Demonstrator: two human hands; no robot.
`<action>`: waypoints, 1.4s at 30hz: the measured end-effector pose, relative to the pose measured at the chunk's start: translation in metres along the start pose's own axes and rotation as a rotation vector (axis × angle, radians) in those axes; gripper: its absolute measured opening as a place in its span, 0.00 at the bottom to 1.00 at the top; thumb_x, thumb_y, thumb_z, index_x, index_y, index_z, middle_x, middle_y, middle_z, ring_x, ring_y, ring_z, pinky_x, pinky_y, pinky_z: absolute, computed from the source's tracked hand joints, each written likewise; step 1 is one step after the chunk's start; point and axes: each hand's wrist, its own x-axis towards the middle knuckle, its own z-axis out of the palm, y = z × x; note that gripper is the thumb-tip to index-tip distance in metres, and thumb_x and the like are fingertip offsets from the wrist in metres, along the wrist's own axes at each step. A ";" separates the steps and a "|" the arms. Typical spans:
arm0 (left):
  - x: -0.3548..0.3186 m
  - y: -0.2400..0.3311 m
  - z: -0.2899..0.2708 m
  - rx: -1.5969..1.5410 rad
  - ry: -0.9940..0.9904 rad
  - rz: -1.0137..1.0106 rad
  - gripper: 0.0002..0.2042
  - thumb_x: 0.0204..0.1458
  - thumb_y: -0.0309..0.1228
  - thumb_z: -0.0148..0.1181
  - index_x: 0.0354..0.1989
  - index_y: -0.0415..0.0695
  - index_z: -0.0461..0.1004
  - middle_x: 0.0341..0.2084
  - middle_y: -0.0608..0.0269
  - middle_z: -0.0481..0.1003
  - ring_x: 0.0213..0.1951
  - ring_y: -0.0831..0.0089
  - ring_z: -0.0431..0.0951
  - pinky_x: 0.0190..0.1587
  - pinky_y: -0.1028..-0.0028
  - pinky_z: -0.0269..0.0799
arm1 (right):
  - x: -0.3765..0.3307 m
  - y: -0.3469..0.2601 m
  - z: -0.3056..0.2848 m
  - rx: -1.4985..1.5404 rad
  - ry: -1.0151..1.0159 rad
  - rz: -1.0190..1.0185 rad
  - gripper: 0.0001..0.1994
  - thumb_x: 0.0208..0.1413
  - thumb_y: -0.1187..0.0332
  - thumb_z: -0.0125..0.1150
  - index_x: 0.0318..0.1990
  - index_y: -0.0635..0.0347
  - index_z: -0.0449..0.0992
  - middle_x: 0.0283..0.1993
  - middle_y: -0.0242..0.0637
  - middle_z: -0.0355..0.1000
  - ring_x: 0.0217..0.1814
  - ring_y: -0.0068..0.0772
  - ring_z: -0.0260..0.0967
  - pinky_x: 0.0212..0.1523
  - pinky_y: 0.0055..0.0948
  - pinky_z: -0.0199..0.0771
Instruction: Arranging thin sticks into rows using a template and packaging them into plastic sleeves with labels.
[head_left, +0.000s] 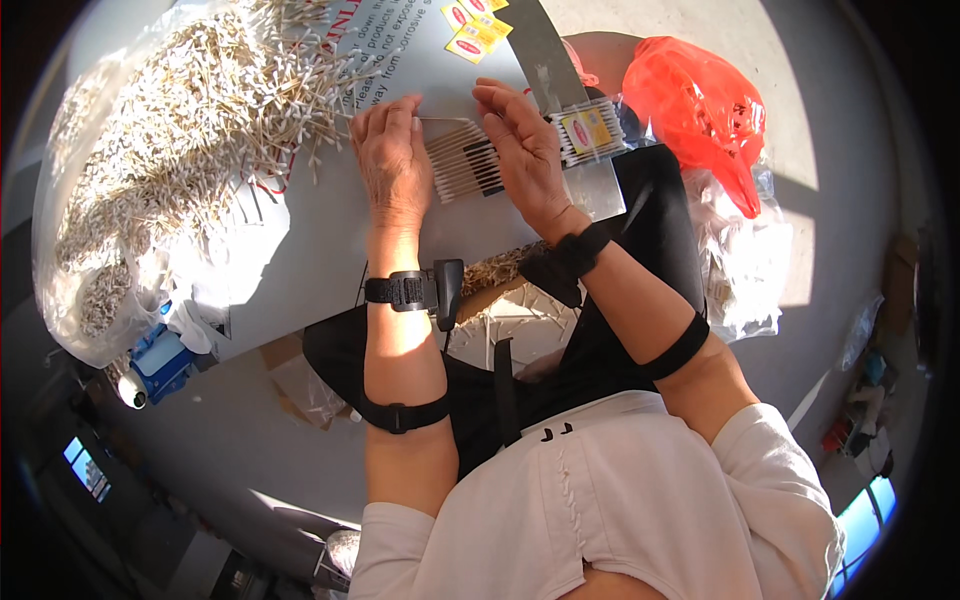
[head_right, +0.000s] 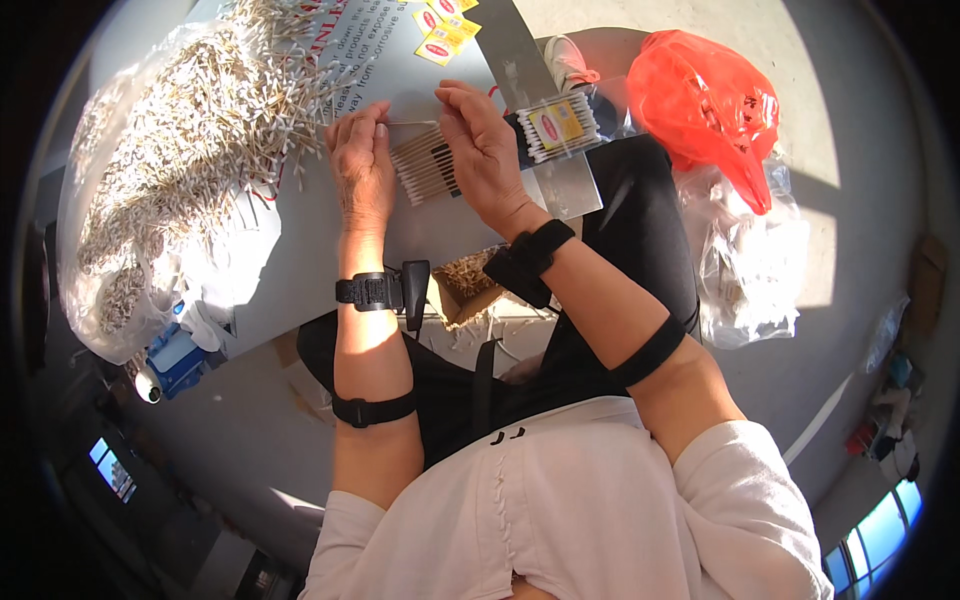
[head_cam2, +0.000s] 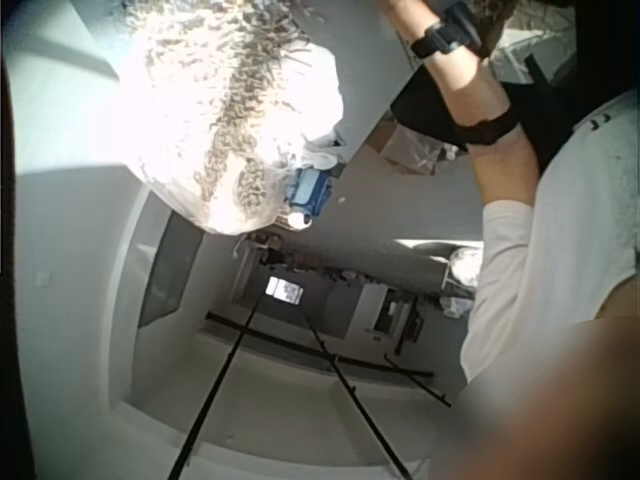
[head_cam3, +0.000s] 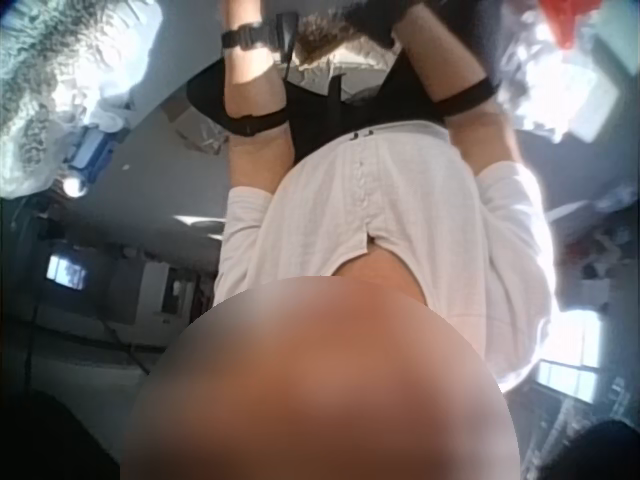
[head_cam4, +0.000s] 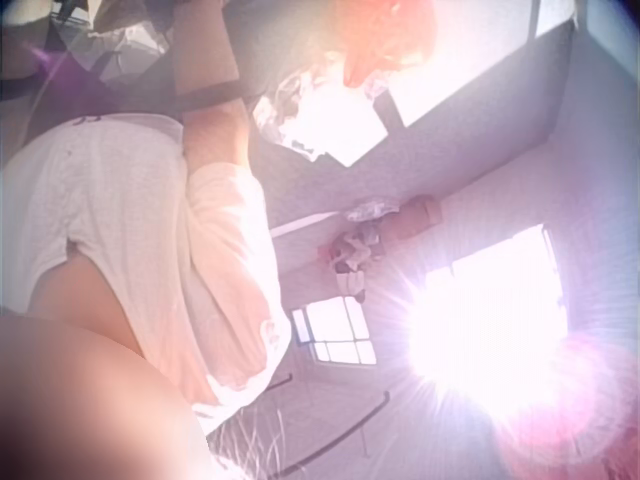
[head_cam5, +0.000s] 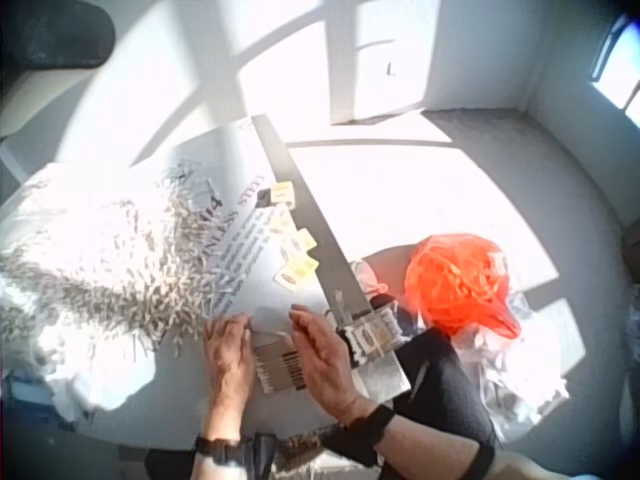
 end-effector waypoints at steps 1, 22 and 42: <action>-0.005 0.003 0.000 -0.008 -0.003 -0.005 0.13 0.54 0.20 0.52 0.47 0.42 0.75 0.38 0.61 0.76 0.49 0.60 0.69 0.55 0.61 0.64 | -0.003 0.000 -0.001 0.000 0.001 0.002 0.12 0.63 0.78 0.52 0.52 0.67 0.72 0.59 0.41 0.69 0.58 0.31 0.68 0.58 0.25 0.66; -0.029 0.021 0.014 -0.950 0.349 -0.385 0.24 0.65 0.41 0.47 0.61 0.33 0.64 0.61 0.50 0.66 0.63 0.61 0.64 0.68 0.62 0.55 | -0.002 0.004 0.007 0.112 -0.043 0.035 0.15 0.67 0.70 0.49 0.57 0.68 0.70 0.62 0.44 0.67 0.63 0.33 0.64 0.62 0.26 0.62; -0.075 0.040 -0.013 0.231 -0.332 -0.044 0.48 0.50 0.58 0.59 0.73 0.46 0.44 0.73 0.54 0.43 0.74 0.57 0.42 0.71 0.48 0.34 | -0.032 -0.020 -0.042 -0.689 -0.240 -0.265 0.02 0.53 0.70 0.62 0.32 0.56 0.77 0.31 0.35 0.69 0.34 0.44 0.72 0.33 0.37 0.72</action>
